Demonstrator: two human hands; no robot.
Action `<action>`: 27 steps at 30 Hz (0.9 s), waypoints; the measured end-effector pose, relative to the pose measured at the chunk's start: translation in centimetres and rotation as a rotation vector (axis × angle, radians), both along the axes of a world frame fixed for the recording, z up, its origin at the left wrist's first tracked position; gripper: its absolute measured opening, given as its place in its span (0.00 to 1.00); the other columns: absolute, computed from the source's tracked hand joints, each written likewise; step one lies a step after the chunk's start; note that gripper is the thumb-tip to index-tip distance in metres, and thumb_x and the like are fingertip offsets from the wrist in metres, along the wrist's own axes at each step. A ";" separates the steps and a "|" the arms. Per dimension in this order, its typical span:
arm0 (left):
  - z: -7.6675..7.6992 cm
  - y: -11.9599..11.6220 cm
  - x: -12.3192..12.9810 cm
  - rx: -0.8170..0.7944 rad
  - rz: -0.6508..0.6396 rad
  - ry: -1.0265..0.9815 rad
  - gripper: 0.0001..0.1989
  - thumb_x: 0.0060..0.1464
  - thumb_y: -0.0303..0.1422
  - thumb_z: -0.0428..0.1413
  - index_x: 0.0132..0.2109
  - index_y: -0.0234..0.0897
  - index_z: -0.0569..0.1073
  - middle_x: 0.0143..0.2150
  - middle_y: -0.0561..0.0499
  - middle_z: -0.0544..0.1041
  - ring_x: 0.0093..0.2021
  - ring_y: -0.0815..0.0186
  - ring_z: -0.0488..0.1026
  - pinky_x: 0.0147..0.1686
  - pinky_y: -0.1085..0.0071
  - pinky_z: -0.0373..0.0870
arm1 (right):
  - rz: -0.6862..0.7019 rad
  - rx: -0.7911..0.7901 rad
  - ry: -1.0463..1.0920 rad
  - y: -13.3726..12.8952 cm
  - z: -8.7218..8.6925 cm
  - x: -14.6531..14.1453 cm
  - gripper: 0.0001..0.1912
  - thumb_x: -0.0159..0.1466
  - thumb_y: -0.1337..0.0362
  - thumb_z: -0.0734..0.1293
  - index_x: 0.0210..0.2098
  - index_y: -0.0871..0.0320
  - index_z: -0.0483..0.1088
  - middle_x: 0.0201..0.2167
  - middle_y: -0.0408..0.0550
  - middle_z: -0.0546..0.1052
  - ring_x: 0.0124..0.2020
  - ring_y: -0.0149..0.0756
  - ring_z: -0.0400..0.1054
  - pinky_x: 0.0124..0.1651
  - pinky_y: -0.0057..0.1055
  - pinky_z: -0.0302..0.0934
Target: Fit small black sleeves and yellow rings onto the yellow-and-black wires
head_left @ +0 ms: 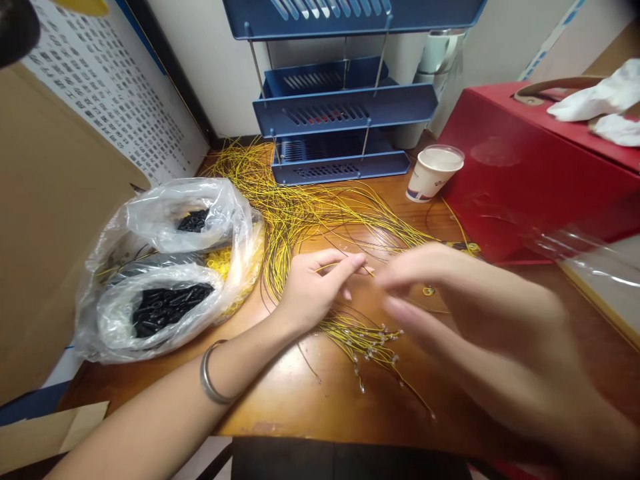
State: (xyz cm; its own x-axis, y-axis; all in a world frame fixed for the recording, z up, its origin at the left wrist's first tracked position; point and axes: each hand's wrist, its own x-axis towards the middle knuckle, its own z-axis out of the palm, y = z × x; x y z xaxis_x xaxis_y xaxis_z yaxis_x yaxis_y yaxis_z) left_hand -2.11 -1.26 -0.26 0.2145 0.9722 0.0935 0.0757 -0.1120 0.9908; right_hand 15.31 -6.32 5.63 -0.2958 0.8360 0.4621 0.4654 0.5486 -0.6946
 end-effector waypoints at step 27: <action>0.5 0.5 0.1 -0.136 -0.035 -0.211 0.14 0.48 0.35 0.67 0.40 0.31 0.79 0.37 0.43 0.84 0.29 0.66 0.80 0.21 0.79 0.72 | -0.116 -0.083 -0.147 3.4 -4.5 0.2 0.16 0.72 0.64 0.56 0.32 0.58 0.72 0.31 0.46 0.77 0.34 0.34 0.71 0.38 0.29 0.60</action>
State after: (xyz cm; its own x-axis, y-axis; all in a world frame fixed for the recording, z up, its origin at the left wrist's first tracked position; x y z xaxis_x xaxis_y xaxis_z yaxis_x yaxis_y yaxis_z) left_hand -2.04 -0.75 0.19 0.2374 0.9714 0.0091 -0.1364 0.0241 0.9904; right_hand 15.54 -2.96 1.11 -0.2550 0.9018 0.3489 0.6218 0.4292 -0.6551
